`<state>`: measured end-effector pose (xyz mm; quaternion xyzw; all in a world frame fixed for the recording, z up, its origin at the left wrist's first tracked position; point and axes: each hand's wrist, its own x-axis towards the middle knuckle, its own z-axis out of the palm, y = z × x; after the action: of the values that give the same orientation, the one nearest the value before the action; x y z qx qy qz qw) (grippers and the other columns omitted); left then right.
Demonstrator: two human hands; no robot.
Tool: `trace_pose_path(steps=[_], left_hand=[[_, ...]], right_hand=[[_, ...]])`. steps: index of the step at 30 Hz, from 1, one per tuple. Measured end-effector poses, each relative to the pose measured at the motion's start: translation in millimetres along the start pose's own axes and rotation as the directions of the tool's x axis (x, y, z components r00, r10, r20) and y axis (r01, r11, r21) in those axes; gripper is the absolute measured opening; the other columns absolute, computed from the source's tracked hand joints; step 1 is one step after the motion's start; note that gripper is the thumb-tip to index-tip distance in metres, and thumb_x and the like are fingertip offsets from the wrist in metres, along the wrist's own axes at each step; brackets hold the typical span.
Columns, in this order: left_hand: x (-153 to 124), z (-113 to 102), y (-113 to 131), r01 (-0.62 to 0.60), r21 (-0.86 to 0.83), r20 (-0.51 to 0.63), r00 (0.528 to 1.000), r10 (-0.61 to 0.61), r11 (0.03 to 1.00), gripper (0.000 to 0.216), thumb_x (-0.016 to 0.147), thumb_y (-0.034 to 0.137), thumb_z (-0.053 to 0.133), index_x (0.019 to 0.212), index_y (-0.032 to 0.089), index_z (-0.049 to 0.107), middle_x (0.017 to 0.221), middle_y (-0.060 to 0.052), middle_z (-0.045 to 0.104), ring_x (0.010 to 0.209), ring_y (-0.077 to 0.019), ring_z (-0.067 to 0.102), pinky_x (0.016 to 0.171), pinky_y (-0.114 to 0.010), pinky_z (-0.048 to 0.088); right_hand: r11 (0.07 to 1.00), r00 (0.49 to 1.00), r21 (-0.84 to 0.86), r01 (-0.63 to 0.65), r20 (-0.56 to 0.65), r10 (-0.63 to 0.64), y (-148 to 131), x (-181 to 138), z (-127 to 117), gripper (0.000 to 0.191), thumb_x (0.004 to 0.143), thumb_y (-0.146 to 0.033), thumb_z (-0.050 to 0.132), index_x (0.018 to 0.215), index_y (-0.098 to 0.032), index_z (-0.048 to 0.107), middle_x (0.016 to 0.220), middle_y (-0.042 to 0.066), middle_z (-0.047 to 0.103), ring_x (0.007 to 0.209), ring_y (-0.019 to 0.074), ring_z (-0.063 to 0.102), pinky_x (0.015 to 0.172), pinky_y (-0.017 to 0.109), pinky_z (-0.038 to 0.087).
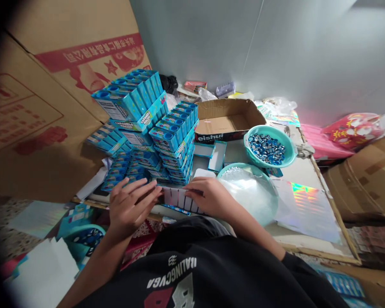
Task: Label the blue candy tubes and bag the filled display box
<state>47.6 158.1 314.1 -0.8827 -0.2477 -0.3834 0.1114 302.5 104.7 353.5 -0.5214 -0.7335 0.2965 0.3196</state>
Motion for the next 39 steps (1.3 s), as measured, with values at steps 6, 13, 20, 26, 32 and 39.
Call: trace_pose_path(steps=[6,13,20,26,32,39], left_hand=[[5,8,-6,0.117,-0.164,0.075,0.992,-0.106,0.98,0.042,0.089,0.02,0.064,0.13,0.024,0.06,0.119,-0.008,0.071,0.12,-0.0256,0.062,0.11,-0.047,0.041],[29,2,-1,0.253,-0.326,0.326,0.935,-0.143,0.911,0.042,0.097,0.021,0.048,0.138,0.022,0.051,0.133,-0.009,0.064,0.13,-0.0247,0.054,0.115,-0.051,0.037],[29,4,-1,0.143,-0.432,0.23,0.972,-0.044,0.89,0.032,0.093,0.019,0.058,0.125,0.022,0.063,0.117,-0.009,0.072,0.111,-0.0217,0.066,0.1,-0.042,0.052],[25,9,1,0.11,-0.45,0.215,0.977,-0.013,0.886,0.031,0.088,0.015,0.064,0.119,0.022,0.065,0.121,-0.009,0.071,0.117,-0.0221,0.064,0.106,-0.045,0.048],[25,8,7,0.136,-0.49,0.18,0.982,-0.053,0.861,0.017,0.083,0.013,0.067,0.096,0.024,0.065,0.123,-0.006,0.07,0.131,-0.0263,0.053,0.116,-0.057,0.034],[25,17,18,0.264,-0.913,0.07,0.853,-0.517,0.312,0.002,0.094,0.025,0.061,0.093,0.024,0.06,0.082,0.001,0.073,0.088,-0.019,0.072,0.108,-0.058,0.045]], right_hand=[[0.984,0.993,0.145,-0.103,-0.039,0.11,-3,-1,-10,0.015,0.09,-0.023,0.061,0.092,-0.02,0.076,0.084,0.002,0.074,0.072,0.0145,0.064,0.062,0.025,0.048],[0.971,0.998,0.232,-0.062,-0.009,0.066,0,-6,-19,0.016,0.091,-0.029,0.062,0.092,-0.018,0.074,0.087,0.004,0.073,0.078,0.0157,0.065,0.067,0.026,0.05],[0.969,0.997,0.236,-0.07,-0.025,0.078,6,-15,-19,0.019,0.093,-0.031,0.059,0.092,-0.018,0.073,0.084,0.004,0.072,0.076,0.0158,0.064,0.063,0.025,0.049],[0.967,0.994,0.243,-0.078,-0.051,0.093,9,-19,-19,0.019,0.093,-0.03,0.059,0.092,-0.018,0.074,0.082,0.005,0.071,0.074,0.016,0.064,0.061,0.026,0.048],[0.977,0.992,0.191,-0.094,-0.068,0.109,10,-16,-20,0.017,0.092,-0.027,0.059,0.091,-0.018,0.074,0.08,0.004,0.07,0.072,0.0155,0.062,0.06,0.025,0.046],[0.976,0.941,-0.009,-0.218,-0.268,0.208,27,-31,-39,0.019,0.091,-0.028,0.057,0.093,-0.02,0.074,0.088,0.005,0.073,0.08,0.0186,0.065,0.066,0.028,0.049]])
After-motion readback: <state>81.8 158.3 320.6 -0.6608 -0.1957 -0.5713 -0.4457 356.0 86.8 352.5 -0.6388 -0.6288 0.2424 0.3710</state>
